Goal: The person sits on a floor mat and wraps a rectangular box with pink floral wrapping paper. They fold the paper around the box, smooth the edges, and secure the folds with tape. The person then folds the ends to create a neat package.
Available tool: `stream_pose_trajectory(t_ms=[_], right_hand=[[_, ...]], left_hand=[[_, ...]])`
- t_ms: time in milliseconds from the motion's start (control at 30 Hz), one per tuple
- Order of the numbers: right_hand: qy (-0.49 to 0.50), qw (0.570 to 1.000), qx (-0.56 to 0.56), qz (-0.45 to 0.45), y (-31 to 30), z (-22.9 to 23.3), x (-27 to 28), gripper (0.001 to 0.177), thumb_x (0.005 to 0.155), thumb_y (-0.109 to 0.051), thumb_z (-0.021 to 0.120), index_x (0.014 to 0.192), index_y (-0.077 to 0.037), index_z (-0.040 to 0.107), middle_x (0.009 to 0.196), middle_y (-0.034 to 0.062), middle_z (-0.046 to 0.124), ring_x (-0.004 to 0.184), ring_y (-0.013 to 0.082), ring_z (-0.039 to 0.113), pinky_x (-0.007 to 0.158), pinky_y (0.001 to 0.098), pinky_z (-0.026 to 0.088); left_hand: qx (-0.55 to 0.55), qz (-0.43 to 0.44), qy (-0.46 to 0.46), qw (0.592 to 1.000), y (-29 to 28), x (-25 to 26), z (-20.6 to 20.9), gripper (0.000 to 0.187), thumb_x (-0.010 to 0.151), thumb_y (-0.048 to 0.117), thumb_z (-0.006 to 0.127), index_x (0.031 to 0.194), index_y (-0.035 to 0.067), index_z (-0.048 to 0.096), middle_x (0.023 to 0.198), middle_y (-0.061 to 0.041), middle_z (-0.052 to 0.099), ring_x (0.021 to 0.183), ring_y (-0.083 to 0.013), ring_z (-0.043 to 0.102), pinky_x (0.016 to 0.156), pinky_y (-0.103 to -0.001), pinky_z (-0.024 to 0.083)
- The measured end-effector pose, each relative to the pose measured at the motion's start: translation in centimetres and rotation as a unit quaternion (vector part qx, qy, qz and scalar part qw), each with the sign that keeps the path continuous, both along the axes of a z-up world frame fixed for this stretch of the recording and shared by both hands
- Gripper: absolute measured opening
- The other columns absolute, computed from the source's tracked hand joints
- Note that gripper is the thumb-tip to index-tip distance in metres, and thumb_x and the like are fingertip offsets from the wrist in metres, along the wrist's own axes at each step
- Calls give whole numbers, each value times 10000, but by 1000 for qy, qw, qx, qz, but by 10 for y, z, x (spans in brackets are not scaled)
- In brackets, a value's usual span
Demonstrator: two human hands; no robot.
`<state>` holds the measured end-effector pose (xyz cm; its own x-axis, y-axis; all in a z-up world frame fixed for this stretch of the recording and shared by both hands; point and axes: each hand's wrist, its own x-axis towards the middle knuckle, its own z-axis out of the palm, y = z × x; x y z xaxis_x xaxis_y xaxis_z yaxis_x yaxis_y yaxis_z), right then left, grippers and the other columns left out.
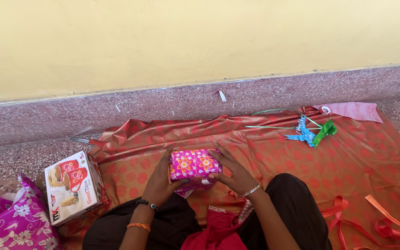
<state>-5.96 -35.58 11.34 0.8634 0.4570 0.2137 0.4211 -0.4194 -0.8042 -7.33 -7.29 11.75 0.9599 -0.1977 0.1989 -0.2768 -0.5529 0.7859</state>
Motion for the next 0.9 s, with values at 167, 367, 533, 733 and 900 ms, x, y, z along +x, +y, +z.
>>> stream_pose_trajectory(t_ms=[167,367,533,733,900], right_hand=[[2,998,-57,-18,13,-7,4,832,853,-413,768,1575,-280,375,1728,50,174,1553,281,277,1176,439,380],[-19,995,-92,-25,15,1,17,844,842,-438,770,1575,-317,369,1725,18,182,1532,279,334,1150,430,426],[-36,995,-88,-7,13,2,23,833,855,-425,762,1578,-306,366,1722,22,187,1544,290,310,1145,434,430],[-28,994,-105,-13,11,-3,27,814,855,-424,757,1569,-327,377,1720,-2,199,1537,270,330,1134,426,443],[-14,998,-65,-5,9,-12,35,813,869,-383,756,1577,-303,364,1726,20,176,1553,284,300,1125,441,451]], left_hand=[[29,1,6,1000,11,11,-9,1125,708,276,908,1576,100,213,1529,-197,455,1382,-374,495,1082,-446,462],[60,-23,38,997,15,26,0,1162,639,384,918,1531,68,244,1540,-185,397,1421,-371,418,1132,-459,400],[136,-13,-108,985,7,35,3,999,782,526,826,1515,36,357,1579,-213,392,1481,-390,328,1153,-519,300],[228,-16,-91,969,-7,46,-5,996,720,592,819,1471,62,437,1490,-167,467,1398,-381,400,1141,-495,329],[229,-29,-129,965,-5,56,-12,954,737,574,805,1445,37,458,1441,-168,511,1360,-380,439,1137,-491,359]])
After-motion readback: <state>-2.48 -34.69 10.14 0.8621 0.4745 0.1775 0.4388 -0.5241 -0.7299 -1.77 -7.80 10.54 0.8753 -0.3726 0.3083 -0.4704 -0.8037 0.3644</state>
